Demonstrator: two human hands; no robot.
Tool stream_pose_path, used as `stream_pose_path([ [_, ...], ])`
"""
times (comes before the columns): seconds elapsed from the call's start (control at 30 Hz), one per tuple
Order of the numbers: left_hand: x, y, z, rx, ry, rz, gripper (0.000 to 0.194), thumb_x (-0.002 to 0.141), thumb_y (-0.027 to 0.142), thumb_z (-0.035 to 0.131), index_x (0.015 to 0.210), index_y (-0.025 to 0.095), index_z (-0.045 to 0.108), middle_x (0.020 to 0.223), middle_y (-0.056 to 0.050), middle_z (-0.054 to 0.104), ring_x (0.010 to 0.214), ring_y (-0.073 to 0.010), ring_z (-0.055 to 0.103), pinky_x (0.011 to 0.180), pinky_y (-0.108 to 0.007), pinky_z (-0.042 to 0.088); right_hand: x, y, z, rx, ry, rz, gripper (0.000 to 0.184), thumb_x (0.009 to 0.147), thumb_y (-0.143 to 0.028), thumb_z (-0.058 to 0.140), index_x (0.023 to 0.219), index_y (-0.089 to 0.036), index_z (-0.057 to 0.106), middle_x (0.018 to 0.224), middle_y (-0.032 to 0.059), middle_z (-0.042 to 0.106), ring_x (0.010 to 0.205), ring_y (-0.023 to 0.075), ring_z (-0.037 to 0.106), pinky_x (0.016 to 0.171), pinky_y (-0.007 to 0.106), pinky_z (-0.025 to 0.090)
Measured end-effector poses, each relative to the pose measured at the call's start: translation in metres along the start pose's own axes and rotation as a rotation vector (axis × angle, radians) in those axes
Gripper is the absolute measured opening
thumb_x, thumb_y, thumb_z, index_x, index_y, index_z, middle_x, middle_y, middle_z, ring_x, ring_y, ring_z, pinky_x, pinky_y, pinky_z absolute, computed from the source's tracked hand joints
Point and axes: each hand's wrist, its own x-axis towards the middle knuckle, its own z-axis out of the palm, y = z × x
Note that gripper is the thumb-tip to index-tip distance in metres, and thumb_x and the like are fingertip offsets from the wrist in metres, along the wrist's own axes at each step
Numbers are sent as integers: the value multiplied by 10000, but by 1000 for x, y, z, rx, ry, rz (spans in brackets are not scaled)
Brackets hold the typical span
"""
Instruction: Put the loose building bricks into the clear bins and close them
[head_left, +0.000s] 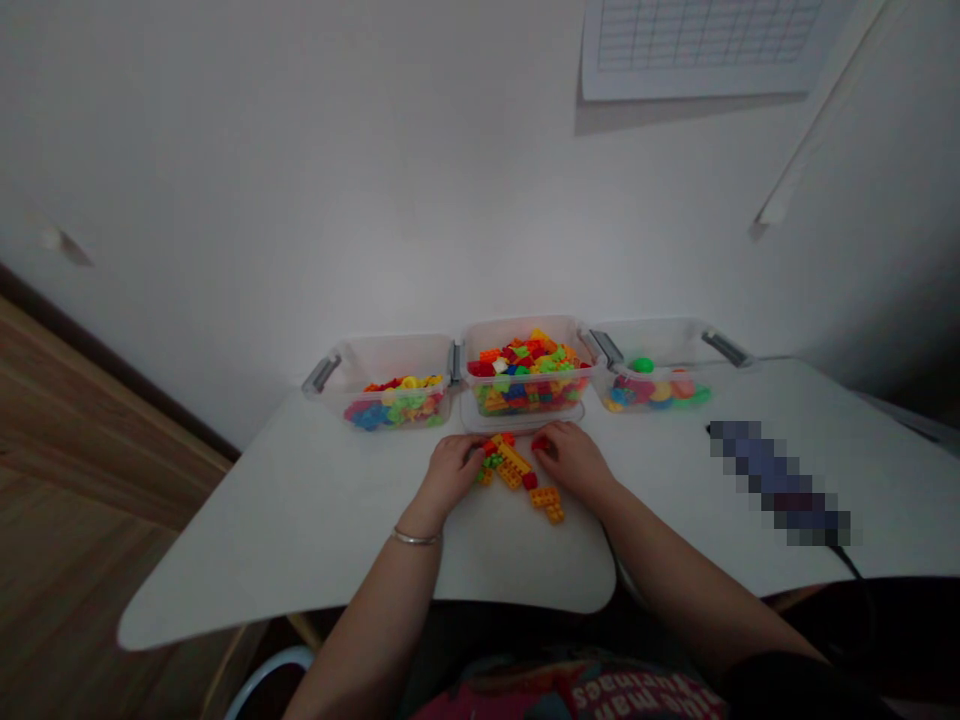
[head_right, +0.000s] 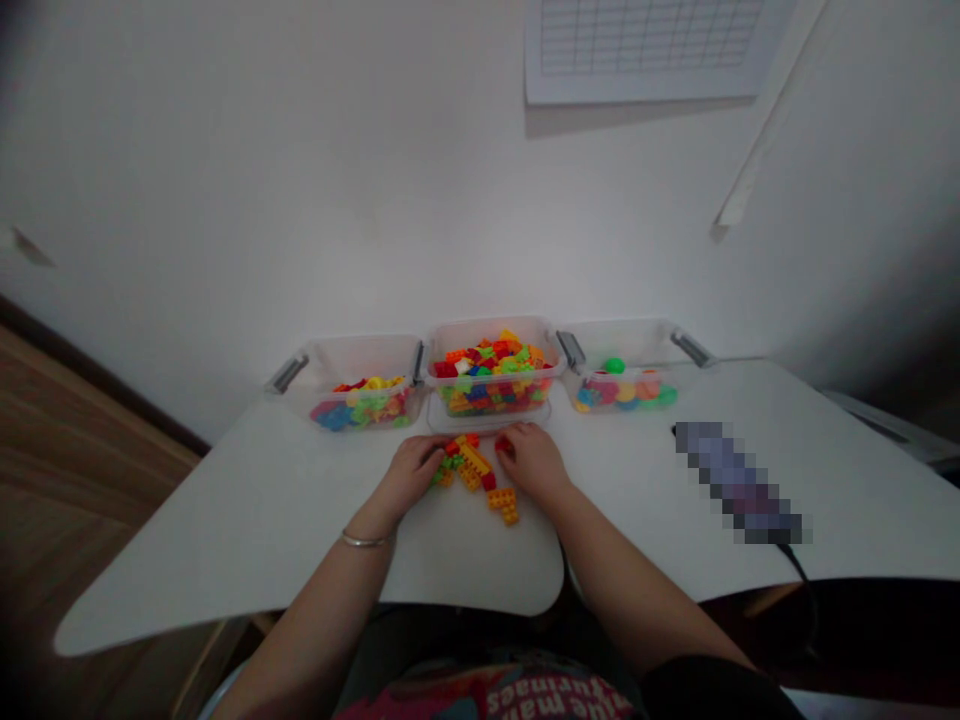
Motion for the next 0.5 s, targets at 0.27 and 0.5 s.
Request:
stream_pose_path([
  [0.27, -1, 3, -3, 3, -20, -15, 284, 887, 222, 482, 1068, 191, 699, 1071, -62, 720, 1036, -233, 624, 973, -395, 452, 2, 16, 23, 347, 149, 142, 364, 751, -176, 573, 1115, -188, 558, 1027, 90, 640, 924, 210, 610, 842, 392, 507],
  [0.5, 0, 2, -2, 2, -16, -18, 274, 887, 228, 492, 1061, 205, 702, 1064, -54, 722, 1040, -232, 626, 972, -389, 455, 1, 18, 25, 391, 179, 122, 284, 761, -253, 578, 1038, -192, 571, 967, 82, 640, 883, 214, 598, 803, 392, 510],
])
